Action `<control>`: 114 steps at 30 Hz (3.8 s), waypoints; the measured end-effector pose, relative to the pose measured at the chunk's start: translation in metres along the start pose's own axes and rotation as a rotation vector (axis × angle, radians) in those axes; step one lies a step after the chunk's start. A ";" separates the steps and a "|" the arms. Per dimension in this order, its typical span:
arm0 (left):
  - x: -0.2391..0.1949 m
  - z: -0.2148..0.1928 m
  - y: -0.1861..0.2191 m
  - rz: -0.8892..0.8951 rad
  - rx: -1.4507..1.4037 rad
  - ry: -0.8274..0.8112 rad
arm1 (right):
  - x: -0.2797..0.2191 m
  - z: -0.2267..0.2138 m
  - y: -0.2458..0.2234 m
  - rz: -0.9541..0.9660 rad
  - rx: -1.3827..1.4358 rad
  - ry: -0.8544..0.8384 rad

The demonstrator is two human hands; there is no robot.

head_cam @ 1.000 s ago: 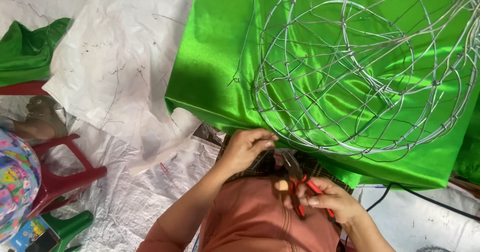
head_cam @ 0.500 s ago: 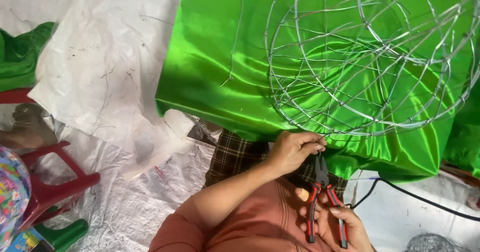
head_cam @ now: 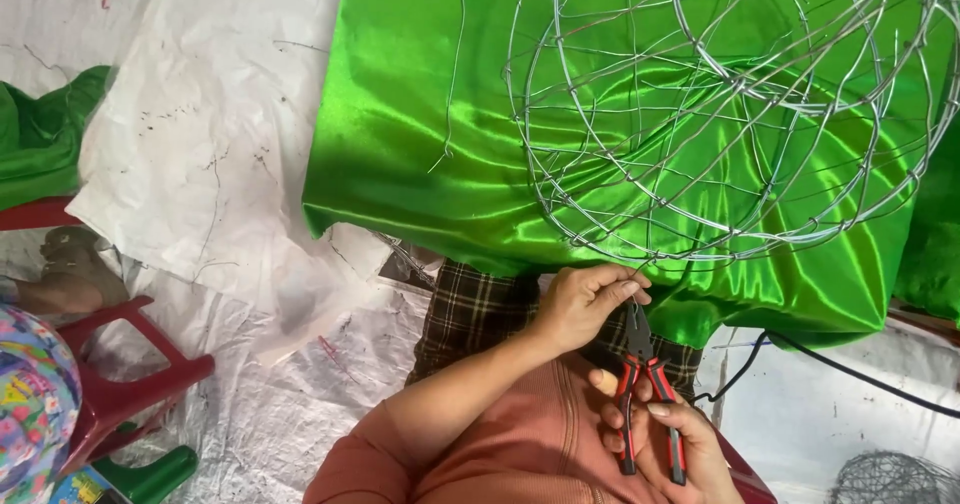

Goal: A person uses pliers to cut and bend thin metal wires to adjust or assemble a wire mesh structure on a green-covered surface.

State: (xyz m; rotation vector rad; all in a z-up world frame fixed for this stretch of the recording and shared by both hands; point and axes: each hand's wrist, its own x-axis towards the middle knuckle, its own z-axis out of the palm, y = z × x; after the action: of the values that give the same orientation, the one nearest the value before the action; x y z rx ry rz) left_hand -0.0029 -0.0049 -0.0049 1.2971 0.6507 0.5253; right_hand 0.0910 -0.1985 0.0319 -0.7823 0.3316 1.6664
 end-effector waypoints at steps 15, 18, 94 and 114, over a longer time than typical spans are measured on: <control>-0.007 0.017 -0.016 -0.151 -0.387 -0.032 | -0.002 -0.012 0.004 -0.048 0.026 -0.084; -0.007 0.016 -0.009 -0.187 -0.413 -0.080 | -0.003 -0.010 0.001 -0.081 -0.038 -0.070; -0.007 0.000 0.007 -0.323 -0.319 -0.029 | -0.002 0.005 -0.011 -0.218 -0.457 0.204; -0.004 0.019 0.006 -0.241 0.103 0.230 | 0.054 0.017 -0.166 -0.584 -1.489 0.909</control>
State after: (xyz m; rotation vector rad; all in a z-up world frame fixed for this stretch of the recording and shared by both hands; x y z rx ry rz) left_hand 0.0080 -0.0200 0.0038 1.2431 1.0229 0.4497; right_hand 0.2396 -0.1052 0.0411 -2.4385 -0.6115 0.6587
